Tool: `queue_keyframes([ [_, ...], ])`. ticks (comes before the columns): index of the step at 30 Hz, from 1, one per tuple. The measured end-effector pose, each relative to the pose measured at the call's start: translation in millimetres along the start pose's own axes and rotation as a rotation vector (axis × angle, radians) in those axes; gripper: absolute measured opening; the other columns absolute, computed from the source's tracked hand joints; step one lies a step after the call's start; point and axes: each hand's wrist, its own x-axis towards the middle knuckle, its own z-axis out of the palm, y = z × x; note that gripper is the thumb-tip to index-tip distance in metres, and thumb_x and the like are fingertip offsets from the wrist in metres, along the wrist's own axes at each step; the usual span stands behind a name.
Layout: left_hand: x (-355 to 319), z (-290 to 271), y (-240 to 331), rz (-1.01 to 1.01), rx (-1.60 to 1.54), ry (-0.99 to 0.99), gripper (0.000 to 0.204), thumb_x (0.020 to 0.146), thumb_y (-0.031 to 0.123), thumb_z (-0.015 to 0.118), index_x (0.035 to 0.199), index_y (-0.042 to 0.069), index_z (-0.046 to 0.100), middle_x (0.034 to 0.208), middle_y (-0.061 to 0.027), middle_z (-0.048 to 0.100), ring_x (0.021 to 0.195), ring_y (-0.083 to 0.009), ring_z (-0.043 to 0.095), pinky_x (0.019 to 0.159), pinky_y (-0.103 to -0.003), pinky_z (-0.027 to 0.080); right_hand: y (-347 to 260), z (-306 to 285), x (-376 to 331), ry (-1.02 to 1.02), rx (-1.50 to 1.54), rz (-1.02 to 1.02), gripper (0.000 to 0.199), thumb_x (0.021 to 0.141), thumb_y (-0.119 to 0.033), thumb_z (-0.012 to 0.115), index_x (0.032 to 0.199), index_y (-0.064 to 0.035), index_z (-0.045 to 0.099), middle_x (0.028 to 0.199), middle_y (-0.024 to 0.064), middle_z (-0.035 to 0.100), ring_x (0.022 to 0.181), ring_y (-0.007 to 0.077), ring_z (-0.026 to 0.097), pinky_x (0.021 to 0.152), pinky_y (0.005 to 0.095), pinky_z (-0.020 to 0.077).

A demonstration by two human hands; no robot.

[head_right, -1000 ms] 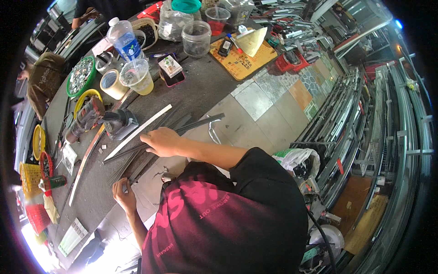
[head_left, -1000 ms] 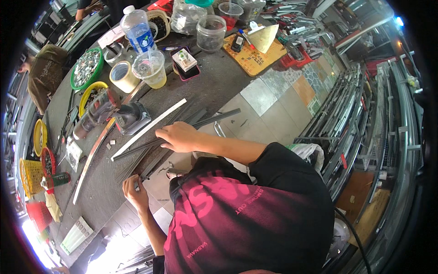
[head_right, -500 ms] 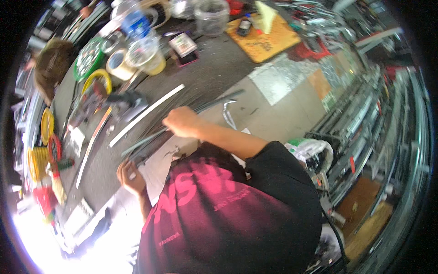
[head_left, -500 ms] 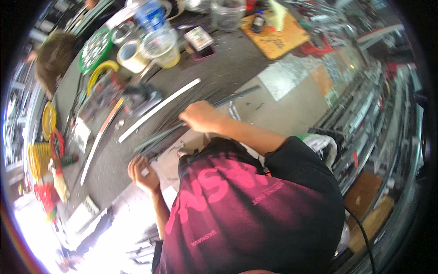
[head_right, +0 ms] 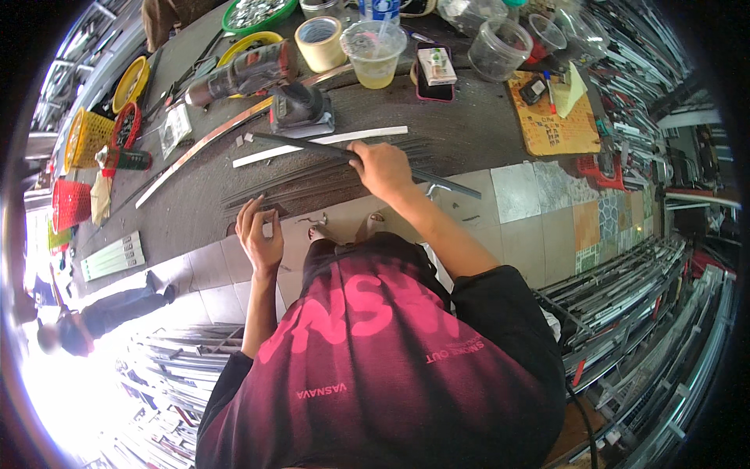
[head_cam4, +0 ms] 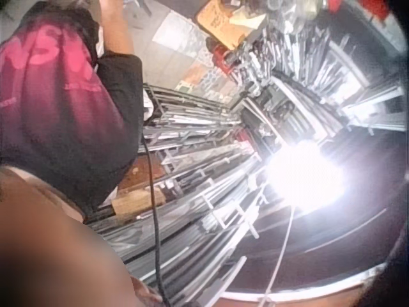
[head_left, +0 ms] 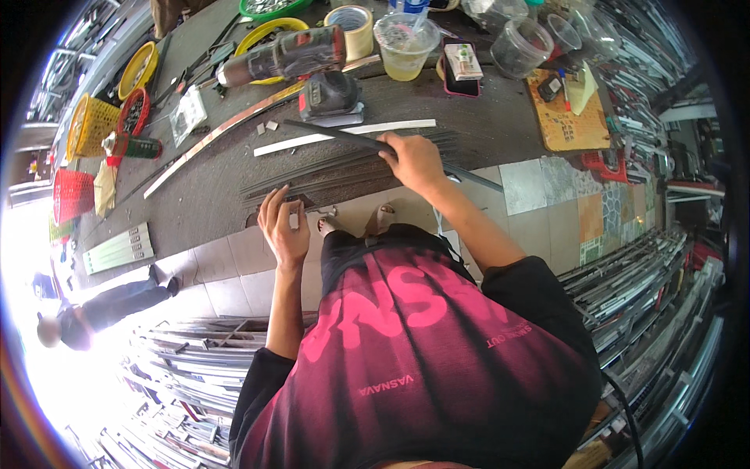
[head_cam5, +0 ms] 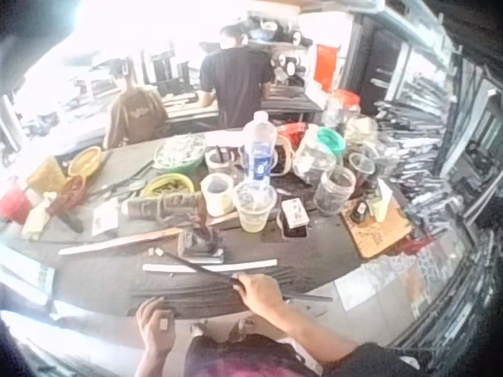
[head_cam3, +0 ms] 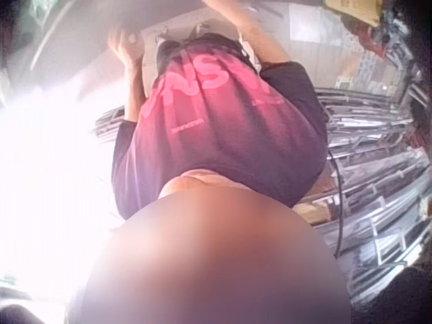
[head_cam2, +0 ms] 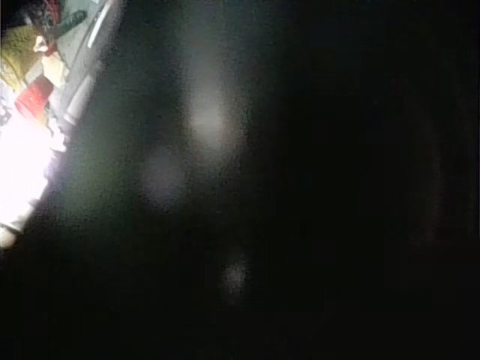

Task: The person uses a cordless drill to make holes in several metal rods on a workbench. They retrieve rods from a rack, align them, and drill multiple holes per rod, then place the finished pieces on the table.

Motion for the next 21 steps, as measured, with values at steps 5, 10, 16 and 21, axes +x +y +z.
queue_keyframes([
  [5, 16, 8, 13, 0.059, -0.086, -0.051, 0.014, 0.093, -0.001, 0.087, 0.103, 0.004, 0.079, 0.149, -0.0128, 0.08, 0.147, -0.0385, 0.068, 0.123, -0.052, 0.049, 2, -5, 14, -0.075, 0.002, 0.032, 0.029, 0.102, -0.028, 0.088, 0.125, -0.0134, 0.078, 0.095, 0.0195, 0.084, 0.09, 0.0457, 0.082, 0.081, 0.059, 0.0645],
  [10, 29, 17, 26, 0.098, -0.091, -0.092, 0.018, 0.091, -0.001, 0.086, 0.106, 0.004, 0.077, 0.156, -0.013, 0.075, 0.151, -0.0389, 0.065, 0.127, -0.054, 0.048, 0, -7, 22, -0.015, 0.017, 0.063, 0.029, 0.101, -0.024, 0.09, 0.123, -0.0099, 0.078, 0.093, 0.0232, 0.082, 0.093, 0.0485, 0.081, 0.082, 0.0586, 0.0628],
  [16, 32, 19, 26, 0.097, -0.047, -0.127, 0.021, 0.091, -0.002, 0.085, 0.107, 0.005, 0.073, 0.157, -0.0135, 0.075, 0.153, -0.0406, 0.064, 0.126, -0.055, 0.048, -2, -4, 23, -0.029, 0.022, 0.089, 0.027, 0.103, -0.025, 0.087, 0.125, -0.011, 0.08, 0.097, 0.0236, 0.083, 0.095, 0.0493, 0.081, 0.084, 0.0592, 0.0634],
  [21, 28, 21, 23, 0.081, -0.077, -0.12, 0.014, 0.095, -0.003, 0.083, 0.104, 0.002, 0.073, 0.157, -0.0152, 0.075, 0.15, -0.0417, 0.065, 0.125, -0.052, 0.049, -1, 1, 20, -0.023, 0.013, -0.003, 0.024, 0.102, -0.024, 0.086, 0.123, -0.013, 0.082, 0.096, 0.0224, 0.084, 0.095, 0.0484, 0.082, 0.084, 0.0608, 0.0653],
])
